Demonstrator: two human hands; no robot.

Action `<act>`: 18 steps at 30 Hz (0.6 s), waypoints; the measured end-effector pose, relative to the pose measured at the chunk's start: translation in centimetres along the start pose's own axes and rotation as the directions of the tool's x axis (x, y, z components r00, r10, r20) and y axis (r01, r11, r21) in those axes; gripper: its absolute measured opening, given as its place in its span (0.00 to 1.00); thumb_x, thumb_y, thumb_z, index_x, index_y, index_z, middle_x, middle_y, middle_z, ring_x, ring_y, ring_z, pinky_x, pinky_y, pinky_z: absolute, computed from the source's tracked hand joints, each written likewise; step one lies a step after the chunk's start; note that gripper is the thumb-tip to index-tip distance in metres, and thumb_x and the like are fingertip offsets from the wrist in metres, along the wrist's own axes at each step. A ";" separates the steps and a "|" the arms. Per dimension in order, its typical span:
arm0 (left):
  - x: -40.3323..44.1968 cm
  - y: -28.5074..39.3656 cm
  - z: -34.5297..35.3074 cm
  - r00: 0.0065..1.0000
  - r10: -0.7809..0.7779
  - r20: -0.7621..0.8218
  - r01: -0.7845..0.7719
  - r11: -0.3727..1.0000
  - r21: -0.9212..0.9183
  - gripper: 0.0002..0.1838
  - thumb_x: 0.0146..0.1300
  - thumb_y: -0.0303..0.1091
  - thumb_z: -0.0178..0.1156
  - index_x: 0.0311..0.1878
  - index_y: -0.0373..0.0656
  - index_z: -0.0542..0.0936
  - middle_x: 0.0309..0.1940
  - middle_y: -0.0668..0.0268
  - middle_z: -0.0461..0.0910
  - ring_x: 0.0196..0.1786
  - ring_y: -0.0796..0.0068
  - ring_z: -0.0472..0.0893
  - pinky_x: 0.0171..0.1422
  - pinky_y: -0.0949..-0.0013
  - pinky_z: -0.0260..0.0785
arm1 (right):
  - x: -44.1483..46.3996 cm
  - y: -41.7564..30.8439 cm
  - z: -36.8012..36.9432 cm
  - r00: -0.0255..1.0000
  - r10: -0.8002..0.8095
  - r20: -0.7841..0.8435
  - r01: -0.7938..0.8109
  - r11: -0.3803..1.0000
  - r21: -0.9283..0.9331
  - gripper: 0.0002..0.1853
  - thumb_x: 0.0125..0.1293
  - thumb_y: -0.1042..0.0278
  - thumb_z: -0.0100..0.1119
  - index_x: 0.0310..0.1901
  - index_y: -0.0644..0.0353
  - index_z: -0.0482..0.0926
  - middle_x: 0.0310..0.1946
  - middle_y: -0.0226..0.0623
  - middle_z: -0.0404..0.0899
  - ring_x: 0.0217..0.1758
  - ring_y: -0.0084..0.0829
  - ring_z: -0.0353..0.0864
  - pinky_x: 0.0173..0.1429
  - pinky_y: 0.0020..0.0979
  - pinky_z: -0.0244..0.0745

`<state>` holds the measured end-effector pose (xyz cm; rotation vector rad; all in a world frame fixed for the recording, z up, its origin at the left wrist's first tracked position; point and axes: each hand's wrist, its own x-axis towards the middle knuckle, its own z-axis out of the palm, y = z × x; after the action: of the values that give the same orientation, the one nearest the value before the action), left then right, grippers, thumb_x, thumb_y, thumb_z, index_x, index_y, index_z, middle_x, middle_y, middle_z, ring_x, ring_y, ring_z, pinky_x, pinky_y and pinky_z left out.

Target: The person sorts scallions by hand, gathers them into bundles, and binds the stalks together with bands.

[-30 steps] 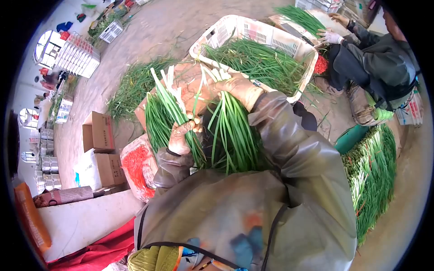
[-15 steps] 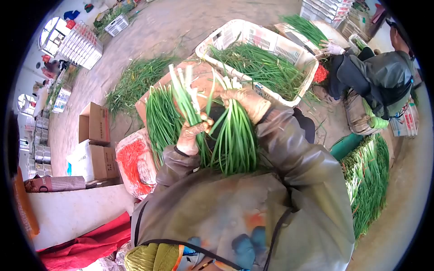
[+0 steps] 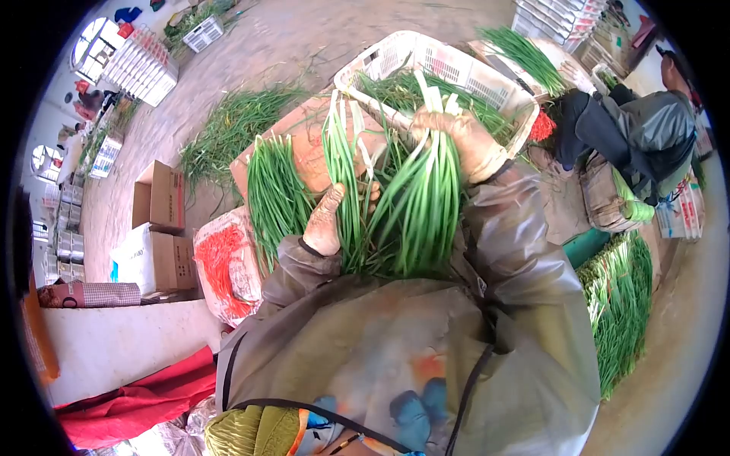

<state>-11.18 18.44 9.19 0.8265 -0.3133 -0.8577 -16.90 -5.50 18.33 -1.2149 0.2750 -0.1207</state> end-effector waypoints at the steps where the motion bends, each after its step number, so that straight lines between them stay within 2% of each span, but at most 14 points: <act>1: 0.2 0.1 0.0 1.000 -0.022 0.001 0.022 0.999 -0.026 0.26 0.62 0.44 0.55 0.59 0.39 0.68 0.46 0.58 0.76 0.45 0.70 0.77 0.49 0.69 0.70 | -0.8 -0.2 0.5 0.983 -0.069 0.172 0.067 0.998 0.016 0.07 0.54 0.71 0.61 0.34 0.63 0.78 0.26 0.33 0.78 0.25 0.20 0.76 0.30 0.19 0.71; 4: 0.4 -0.1 -0.3 0.996 -0.087 0.012 0.088 0.994 -0.061 0.24 0.63 0.42 0.54 0.59 0.40 0.68 0.46 0.58 0.76 0.43 0.72 0.77 0.47 0.70 0.70 | -1.9 0.0 4.0 0.982 0.014 0.189 0.006 0.995 -0.104 0.12 0.53 0.72 0.61 0.40 0.66 0.78 0.30 0.33 0.78 0.27 0.20 0.73 0.34 0.20 0.70; 6: 0.6 -0.6 0.4 0.998 0.048 -0.043 -0.043 0.993 0.109 0.21 0.64 0.36 0.54 0.59 0.42 0.69 0.45 0.61 0.77 0.42 0.77 0.76 0.46 0.73 0.69 | 0.1 1.7 3.9 0.989 -0.033 0.141 0.057 0.984 -0.166 0.13 0.57 0.72 0.59 0.44 0.66 0.77 0.31 0.33 0.78 0.28 0.20 0.74 0.35 0.20 0.70; 7: 1.3 -1.6 -0.8 0.984 0.178 -0.020 -0.165 0.944 0.286 0.20 0.64 0.31 0.53 0.60 0.42 0.68 0.44 0.64 0.78 0.42 0.76 0.76 0.49 0.73 0.68 | 0.5 1.7 4.2 0.997 -0.028 0.078 0.033 0.998 -0.062 0.12 0.56 0.73 0.61 0.42 0.65 0.77 0.30 0.33 0.78 0.27 0.21 0.74 0.33 0.21 0.71; 8: 1.6 -2.5 -1.8 0.984 0.177 -0.017 -0.164 0.944 0.287 0.20 0.64 0.31 0.53 0.60 0.42 0.68 0.44 0.64 0.78 0.42 0.76 0.76 0.49 0.73 0.68 | 0.9 1.7 4.6 1.000 -0.014 0.017 0.013 0.999 0.043 0.12 0.54 0.73 0.63 0.40 0.65 0.77 0.28 0.32 0.78 0.26 0.21 0.74 0.32 0.22 0.71; 9: 1.7 -2.8 -2.0 0.957 0.291 0.000 -0.251 0.827 0.502 0.21 0.64 0.31 0.53 0.60 0.41 0.67 0.45 0.64 0.78 0.45 0.75 0.76 0.52 0.72 0.66 | 1.6 2.1 4.5 0.995 -0.096 -0.012 0.097 0.992 0.077 0.12 0.54 0.74 0.64 0.40 0.65 0.76 0.28 0.32 0.77 0.25 0.22 0.74 0.31 0.23 0.71; 10: 1.6 -3.2 -2.2 0.918 0.394 0.039 -0.311 0.658 0.686 0.22 0.63 0.30 0.53 0.61 0.41 0.66 0.47 0.64 0.77 0.47 0.73 0.75 0.55 0.72 0.64 | 1.9 2.0 4.2 0.990 -0.142 -0.010 0.142 0.990 -0.011 0.13 0.54 0.73 0.64 0.40 0.65 0.76 0.28 0.32 0.77 0.25 0.22 0.75 0.31 0.23 0.71; 12: 1.1 -3.4 -1.7 0.912 0.406 0.048 -0.317 0.627 0.712 0.23 0.62 0.28 0.54 0.61 0.41 0.66 0.48 0.64 0.77 0.50 0.73 0.74 0.56 0.72 0.63 | 2.2 2.5 4.7 0.972 -0.227 -0.067 0.220 0.971 -0.098 0.13 0.54 0.71 0.65 0.40 0.65 0.76 0.28 0.32 0.77 0.26 0.23 0.75 0.30 0.22 0.70; 14: 0.6 -3.2 -1.0 0.899 0.429 0.084 -0.336 0.556 0.760 0.27 0.58 0.23 0.56 0.62 0.43 0.65 0.51 0.63 0.75 0.54 0.72 0.72 0.59 0.71 0.61 | 2.1 2.9 4.3 0.986 -0.157 -0.060 0.151 0.984 -0.099 0.12 0.54 0.70 0.65 0.39 0.65 0.77 0.28 0.31 0.78 0.28 0.21 0.75 0.32 0.21 0.69; 15: 1.0 -3.1 -1.1 0.893 0.443 0.082 -0.341 0.545 0.766 0.29 0.55 0.19 0.58 0.62 0.42 0.66 0.47 0.64 0.77 0.49 0.73 0.75 0.54 0.72 0.65 | 2.0 2.9 4.0 0.994 -0.091 -0.052 0.085 0.991 -0.106 0.12 0.55 0.68 0.64 0.38 0.65 0.78 0.29 0.31 0.78 0.29 0.19 0.75 0.34 0.19 0.69; 16: 0.9 -2.9 -1.3 0.894 0.442 0.079 -0.339 0.549 0.764 0.29 0.55 0.19 0.58 0.62 0.42 0.66 0.47 0.64 0.77 0.49 0.73 0.75 0.54 0.72 0.65 | 1.8 2.7 3.6 0.983 -0.166 -0.079 0.148 0.969 -0.196 0.11 0.55 0.67 0.63 0.37 0.63 0.78 0.29 0.32 0.79 0.29 0.20 0.75 0.34 0.20 0.70; 17: 0.7 -2.3 -1.6 0.963 0.270 -0.014 -0.221 0.815 0.536 0.30 0.54 0.19 0.59 0.62 0.41 0.66 0.45 0.65 0.77 0.46 0.75 0.75 0.51 0.74 0.66 | 1.3 2.4 3.0 0.973 -0.208 -0.096 0.187 0.964 -0.189 0.12 0.54 0.67 0.64 0.38 0.62 0.77 0.27 0.31 0.77 0.27 0.20 0.74 0.32 0.21 0.70; 18: 0.3 -1.5 -1.8 0.996 0.074 -0.049 -0.060 0.969 0.240 0.31 0.52 0.19 0.61 0.61 0.41 0.66 0.44 0.66 0.77 0.43 0.78 0.76 0.48 0.75 0.67 | 0.8 2.0 2.2 0.963 -0.247 -0.107 0.225 0.957 -0.183 0.13 0.53 0.67 0.65 0.39 0.61 0.77 0.26 0.29 0.76 0.25 0.20 0.73 0.30 0.22 0.69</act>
<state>-10.80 18.53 6.88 1.0565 -0.3962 -0.7403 -15.63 -3.04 17.08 -1.4094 0.2553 -0.3922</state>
